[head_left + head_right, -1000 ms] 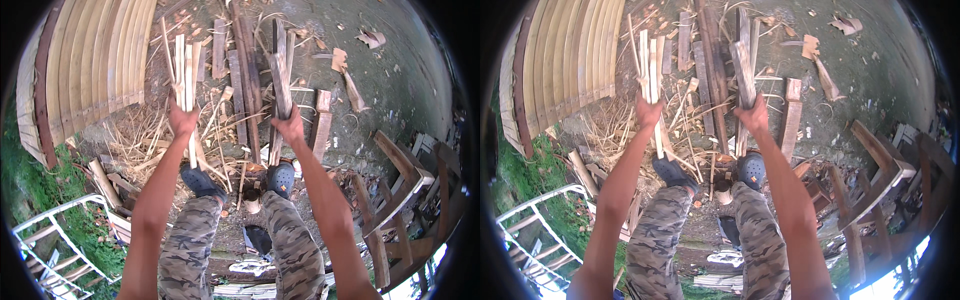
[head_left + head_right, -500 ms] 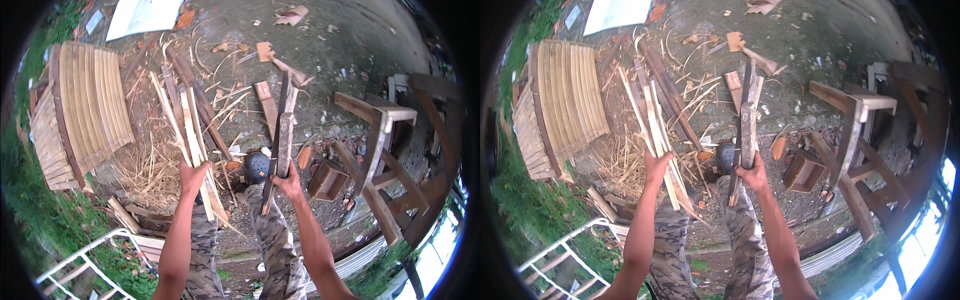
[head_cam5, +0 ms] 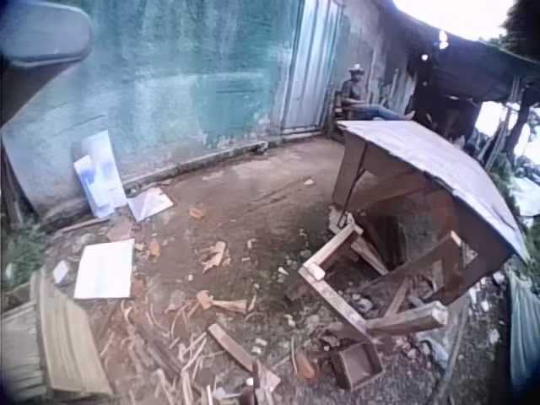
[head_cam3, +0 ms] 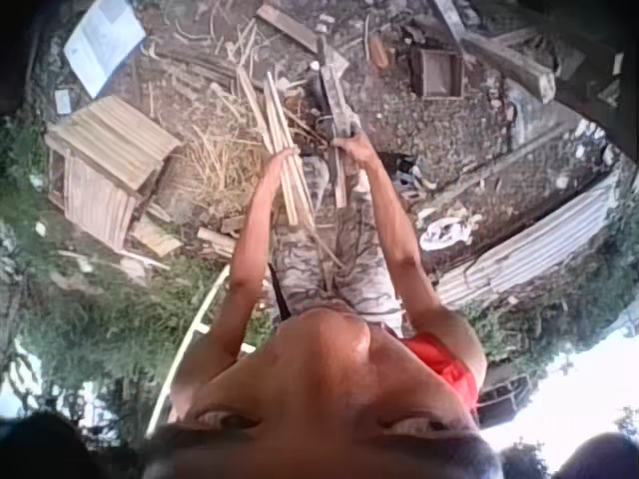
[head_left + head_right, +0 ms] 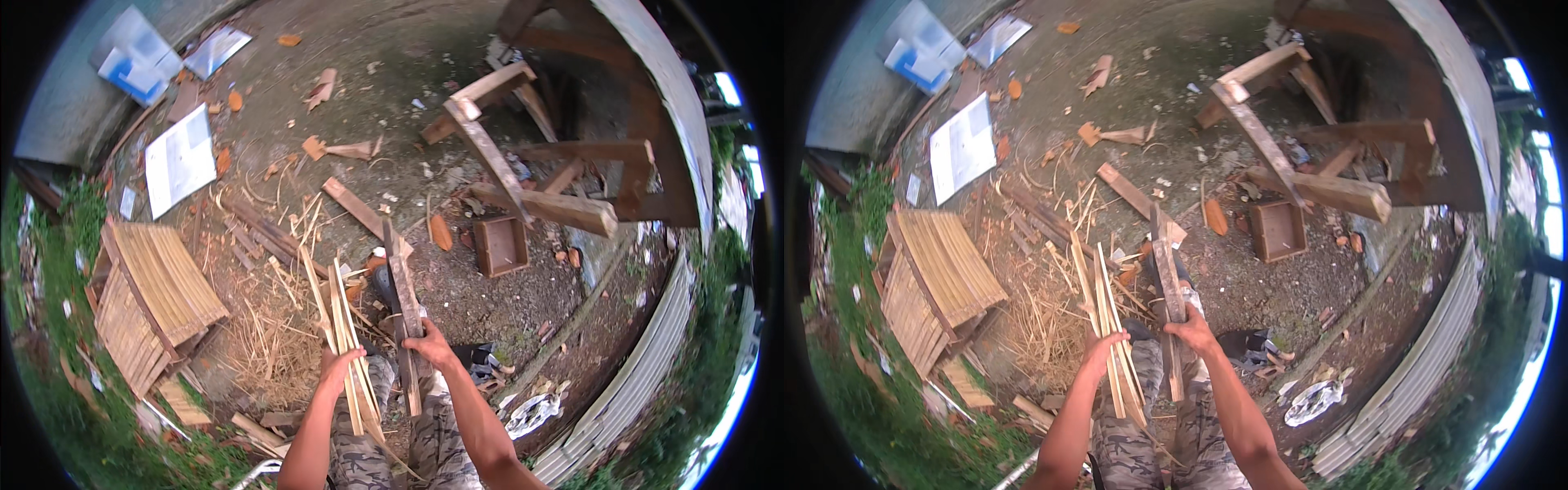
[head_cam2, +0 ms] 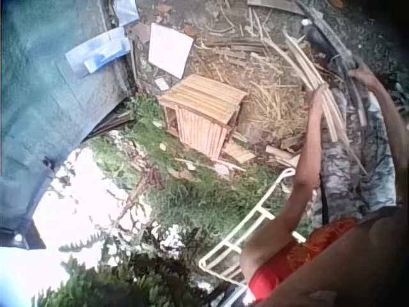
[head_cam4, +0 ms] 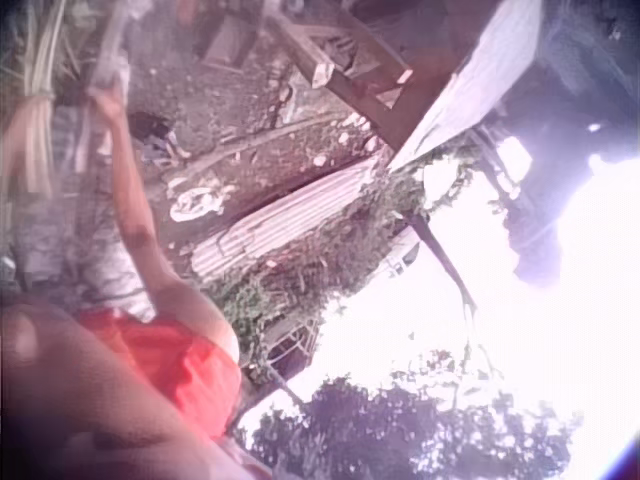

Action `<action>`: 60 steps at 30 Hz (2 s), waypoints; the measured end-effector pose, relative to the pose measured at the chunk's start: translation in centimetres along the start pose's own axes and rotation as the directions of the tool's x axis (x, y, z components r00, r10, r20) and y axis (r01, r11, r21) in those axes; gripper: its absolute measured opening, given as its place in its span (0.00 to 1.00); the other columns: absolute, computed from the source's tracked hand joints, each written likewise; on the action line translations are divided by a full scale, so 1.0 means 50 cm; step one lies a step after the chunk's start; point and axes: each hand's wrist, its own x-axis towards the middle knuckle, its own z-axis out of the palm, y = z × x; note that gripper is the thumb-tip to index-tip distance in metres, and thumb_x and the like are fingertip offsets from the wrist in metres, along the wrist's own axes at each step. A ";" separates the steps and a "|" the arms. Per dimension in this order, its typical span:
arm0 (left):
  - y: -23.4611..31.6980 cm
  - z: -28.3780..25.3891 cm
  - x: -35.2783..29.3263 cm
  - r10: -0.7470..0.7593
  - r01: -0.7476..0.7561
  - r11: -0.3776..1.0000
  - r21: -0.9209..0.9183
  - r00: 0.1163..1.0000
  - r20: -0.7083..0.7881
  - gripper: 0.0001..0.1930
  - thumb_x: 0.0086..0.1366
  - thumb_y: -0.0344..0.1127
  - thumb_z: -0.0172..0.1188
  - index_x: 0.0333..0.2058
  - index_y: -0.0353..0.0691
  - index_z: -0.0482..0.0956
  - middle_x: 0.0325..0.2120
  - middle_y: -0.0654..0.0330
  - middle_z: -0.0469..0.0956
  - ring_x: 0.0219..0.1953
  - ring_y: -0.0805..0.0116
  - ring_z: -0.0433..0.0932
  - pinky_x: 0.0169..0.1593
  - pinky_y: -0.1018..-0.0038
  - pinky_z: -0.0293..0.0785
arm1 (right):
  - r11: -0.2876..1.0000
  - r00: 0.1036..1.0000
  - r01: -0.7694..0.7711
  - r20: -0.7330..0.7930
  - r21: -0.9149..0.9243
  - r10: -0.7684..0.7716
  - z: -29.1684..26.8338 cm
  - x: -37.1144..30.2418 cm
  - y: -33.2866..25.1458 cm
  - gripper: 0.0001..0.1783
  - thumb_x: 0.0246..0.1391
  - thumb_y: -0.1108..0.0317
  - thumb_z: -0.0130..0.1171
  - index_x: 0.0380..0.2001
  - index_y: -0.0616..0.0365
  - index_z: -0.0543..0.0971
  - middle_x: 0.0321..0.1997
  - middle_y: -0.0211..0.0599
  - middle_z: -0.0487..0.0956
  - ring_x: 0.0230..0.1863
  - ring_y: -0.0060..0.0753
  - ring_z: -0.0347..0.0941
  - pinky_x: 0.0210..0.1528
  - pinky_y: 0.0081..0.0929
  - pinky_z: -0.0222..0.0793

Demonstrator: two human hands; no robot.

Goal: The person sits on the ground and uses a knife to split thin wooden sticks into smaller pieces. They repeatedly hold a stick with one hand and strike it with the knife in the other hand, accumulating wood shavings. The person also picks up and moves wooden planks and debris around the work area.

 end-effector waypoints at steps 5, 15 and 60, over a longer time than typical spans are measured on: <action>-0.078 0.019 -0.064 -0.229 0.229 0.973 -0.029 0.974 0.000 0.14 0.54 0.27 0.67 0.38 0.28 0.77 0.28 0.52 0.81 0.29 0.61 0.82 0.33 0.66 0.80 | 0.994 0.991 -0.060 -0.116 0.096 0.071 -0.063 -0.091 0.077 0.48 0.39 0.68 0.72 0.63 0.73 0.61 0.52 0.49 0.78 0.49 0.37 0.76 0.53 0.30 0.72; -0.168 0.150 -0.087 -0.477 0.478 0.879 0.008 0.879 -0.017 0.10 0.59 0.32 0.64 0.37 0.36 0.75 0.25 0.55 0.78 0.27 0.60 0.80 0.34 0.63 0.80 | 0.960 0.874 -0.035 -0.457 0.278 0.165 -0.298 -0.165 0.225 0.37 0.39 0.67 0.72 0.53 0.68 0.69 0.44 0.44 0.80 0.42 0.37 0.77 0.46 0.33 0.75; -0.271 0.919 -0.079 -0.309 0.293 0.951 -0.100 0.912 -0.268 0.13 0.59 0.29 0.66 0.40 0.34 0.74 0.31 0.55 0.77 0.32 0.60 0.81 0.34 0.63 0.79 | 0.841 0.572 0.486 -0.642 -0.237 -0.511 -1.398 0.336 -0.544 0.40 0.49 0.56 0.65 0.62 0.65 0.68 0.53 0.54 0.78 0.53 0.46 0.76 0.52 0.37 0.71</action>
